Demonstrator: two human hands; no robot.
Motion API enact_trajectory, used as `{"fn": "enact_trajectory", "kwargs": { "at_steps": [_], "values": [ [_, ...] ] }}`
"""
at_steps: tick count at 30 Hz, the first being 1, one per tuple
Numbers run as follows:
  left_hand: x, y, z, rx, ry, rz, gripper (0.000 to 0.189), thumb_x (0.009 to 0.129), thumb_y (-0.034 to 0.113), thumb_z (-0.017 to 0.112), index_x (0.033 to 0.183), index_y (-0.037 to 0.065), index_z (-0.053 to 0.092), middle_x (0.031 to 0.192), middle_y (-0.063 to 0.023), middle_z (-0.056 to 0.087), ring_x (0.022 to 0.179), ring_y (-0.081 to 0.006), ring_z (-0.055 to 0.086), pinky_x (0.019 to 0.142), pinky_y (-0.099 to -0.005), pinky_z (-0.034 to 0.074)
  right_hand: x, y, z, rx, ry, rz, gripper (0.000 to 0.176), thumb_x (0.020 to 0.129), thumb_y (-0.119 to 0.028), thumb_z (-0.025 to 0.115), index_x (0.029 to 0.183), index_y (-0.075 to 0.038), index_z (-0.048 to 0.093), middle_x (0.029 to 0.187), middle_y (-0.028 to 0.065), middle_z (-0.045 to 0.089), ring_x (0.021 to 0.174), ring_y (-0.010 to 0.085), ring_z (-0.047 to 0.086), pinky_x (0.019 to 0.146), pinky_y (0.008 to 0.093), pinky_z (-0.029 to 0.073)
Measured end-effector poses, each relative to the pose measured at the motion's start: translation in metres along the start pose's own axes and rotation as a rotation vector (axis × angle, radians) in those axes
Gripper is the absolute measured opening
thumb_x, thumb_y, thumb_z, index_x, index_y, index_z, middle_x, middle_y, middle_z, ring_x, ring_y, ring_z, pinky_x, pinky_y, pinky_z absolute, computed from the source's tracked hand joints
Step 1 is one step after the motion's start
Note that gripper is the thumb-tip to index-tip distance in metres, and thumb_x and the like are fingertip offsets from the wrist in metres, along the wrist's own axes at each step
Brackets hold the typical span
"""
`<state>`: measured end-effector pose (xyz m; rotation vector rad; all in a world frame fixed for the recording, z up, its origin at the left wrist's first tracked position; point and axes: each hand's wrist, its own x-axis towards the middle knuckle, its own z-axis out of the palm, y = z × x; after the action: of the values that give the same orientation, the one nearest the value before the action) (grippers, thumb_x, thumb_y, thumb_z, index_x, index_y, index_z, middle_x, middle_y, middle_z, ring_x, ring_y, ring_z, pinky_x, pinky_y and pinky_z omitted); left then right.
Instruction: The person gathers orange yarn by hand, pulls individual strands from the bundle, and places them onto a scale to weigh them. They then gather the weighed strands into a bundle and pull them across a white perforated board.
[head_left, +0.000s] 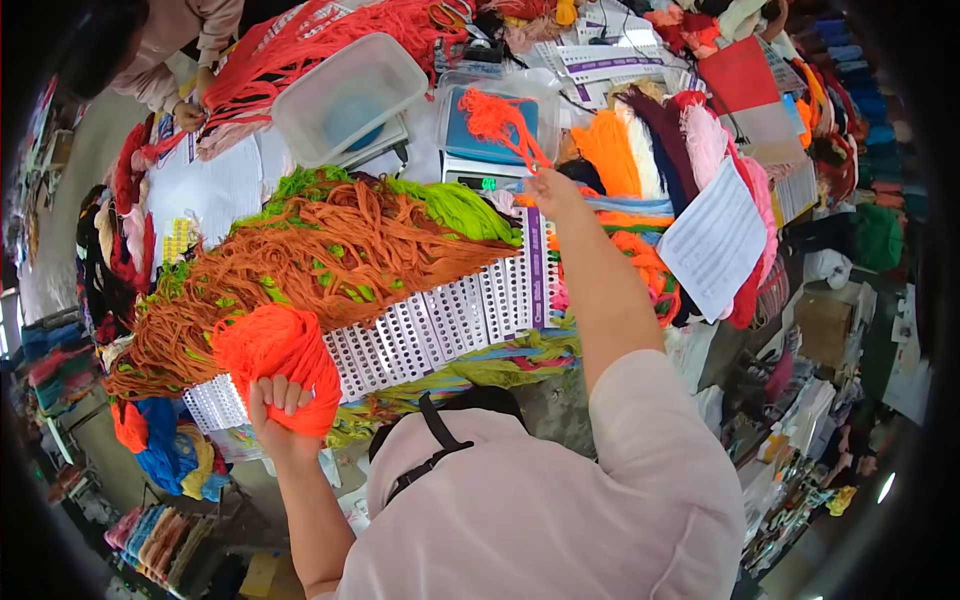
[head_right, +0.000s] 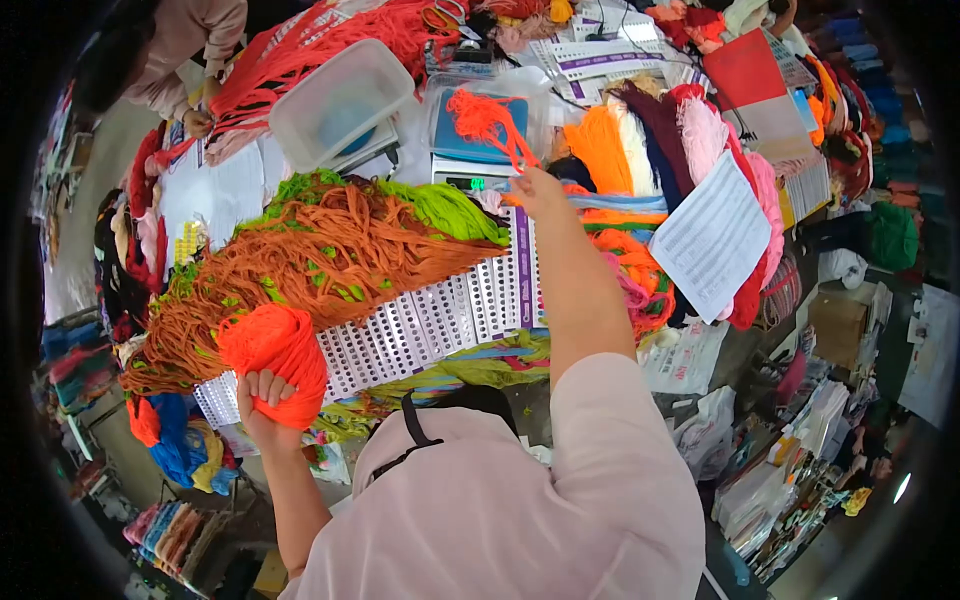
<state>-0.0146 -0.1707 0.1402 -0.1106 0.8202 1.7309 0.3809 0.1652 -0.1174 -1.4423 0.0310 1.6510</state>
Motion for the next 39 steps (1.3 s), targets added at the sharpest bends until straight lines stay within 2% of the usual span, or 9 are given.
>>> {"fn": "enact_trajectory", "kwargs": {
  "at_steps": [1, 5, 20, 30, 32, 33, 35, 37, 39],
  "values": [
    [0.001, -0.001, 0.0, 0.01, 0.006, -0.009, 0.03, 0.098, 0.025, 0.042, 0.072, 0.014, 0.034, 0.064, 0.002, 0.031, 0.056, -0.0099, 0.032, 0.057, -0.0265, 0.032, -0.003, 0.007, -0.011, 0.053, -0.041, 0.043, 0.027, 0.089, -0.009, 0.055, 0.112, 0.003, 0.047, 0.107, 0.0192, 0.054, 0.099, 0.0299, 0.056, 0.084, 0.0348, 0.053],
    [0.011, -0.006, 0.001, 0.033, 0.021, -0.035, 0.027, 0.098, 0.024, 0.042, 0.074, 0.013, 0.037, 0.065, 0.0019, 0.033, 0.057, -0.0101, 0.033, 0.06, -0.0273, 0.034, -0.023, 0.015, -0.025, 0.111, 0.009, 0.033, 0.035, 0.09, -0.019, 0.056, 0.116, 0.002, 0.047, 0.116, 0.0196, 0.052, 0.104, 0.0299, 0.055, 0.093, 0.0382, 0.048],
    [0.008, -0.014, -0.003, 0.078, 0.192, -0.026, 0.013, 0.094, 0.021, 0.046, 0.087, 0.01, 0.047, 0.074, -0.0009, 0.041, 0.066, -0.0155, 0.044, 0.072, -0.0374, 0.045, -0.004, 0.02, -0.001, 0.024, 0.013, -0.034, 0.048, 0.088, -0.025, 0.061, 0.126, 0.001, 0.046, 0.126, 0.0211, 0.048, 0.113, 0.0319, 0.051, 0.099, 0.0391, 0.04],
    [-0.005, -0.011, -0.007, 0.048, 0.099, 0.004, 0.01, 0.093, 0.019, 0.046, 0.089, 0.01, 0.046, 0.074, 0.0005, 0.04, 0.065, -0.0129, 0.041, 0.071, -0.032, 0.04, -0.001, 0.013, 0.012, 0.103, 0.158, -0.124, 0.014, 0.083, -0.015, 0.064, 0.095, -0.007, 0.065, 0.09, 0.0073, 0.062, 0.083, 0.0197, 0.057, 0.076, 0.0345, 0.049],
    [-0.01, -0.008, -0.006, 0.01, 0.038, 0.012, 0.01, 0.093, 0.02, 0.047, 0.091, 0.01, 0.046, 0.074, 0.0005, 0.04, 0.064, -0.0126, 0.041, 0.07, -0.0317, 0.04, -0.027, 0.007, 0.027, -0.328, 0.246, -0.553, 0.014, 0.083, -0.014, 0.061, 0.094, -0.006, 0.064, 0.085, 0.0052, 0.061, 0.078, 0.0147, 0.055, 0.069, 0.0296, 0.047],
    [-0.014, -0.007, -0.003, 0.011, -0.063, -0.016, 0.011, 0.092, 0.021, 0.049, 0.094, 0.009, 0.048, 0.075, 0.0005, 0.041, 0.064, -0.0123, 0.041, 0.069, -0.031, 0.039, -0.047, 0.007, 0.04, -0.559, 0.227, -0.873, 0.019, 0.081, -0.019, 0.062, 0.087, -0.001, 0.063, 0.076, 0.0064, 0.063, 0.069, 0.0207, 0.059, 0.063, 0.0348, 0.045],
    [-0.018, -0.005, -0.002, 0.038, -0.214, -0.079, 0.02, 0.091, 0.023, 0.052, 0.104, 0.008, 0.052, 0.076, 0.0002, 0.043, 0.063, -0.0116, 0.042, 0.067, -0.0299, 0.038, -0.14, 0.013, 0.086, -0.826, 0.022, -1.224, 0.021, 0.083, -0.021, 0.061, 0.085, 0.0, 0.06, 0.078, 0.0098, 0.063, 0.07, 0.0223, 0.059, 0.063, 0.0359, 0.045],
    [-0.018, -0.005, -0.005, 0.121, -0.355, -0.149, 0.033, 0.09, 0.025, 0.053, 0.117, 0.005, 0.057, 0.08, 0.0, 0.048, 0.066, -0.0118, 0.046, 0.069, -0.0285, 0.04, -0.233, 0.045, 0.122, -0.914, -0.312, -1.013, 0.02, 0.084, -0.02, 0.061, 0.084, 0.0, 0.059, 0.076, 0.0106, 0.061, 0.071, 0.0231, 0.059, 0.064, 0.0353, 0.045],
    [-0.024, -0.005, 0.015, 0.321, -0.272, -0.24, 0.037, 0.091, 0.028, 0.053, 0.118, 0.003, 0.057, 0.084, -0.0005, 0.052, 0.069, -0.0126, 0.049, 0.068, -0.0272, 0.042, -0.337, 0.085, 0.141, -1.127, -0.769, -0.819, 0.016, 0.088, -0.016, 0.06, 0.082, -0.001, 0.058, 0.069, -0.0026, 0.057, 0.059, 0.0052, 0.049, 0.053, 0.0234, 0.038]
  ]
}}
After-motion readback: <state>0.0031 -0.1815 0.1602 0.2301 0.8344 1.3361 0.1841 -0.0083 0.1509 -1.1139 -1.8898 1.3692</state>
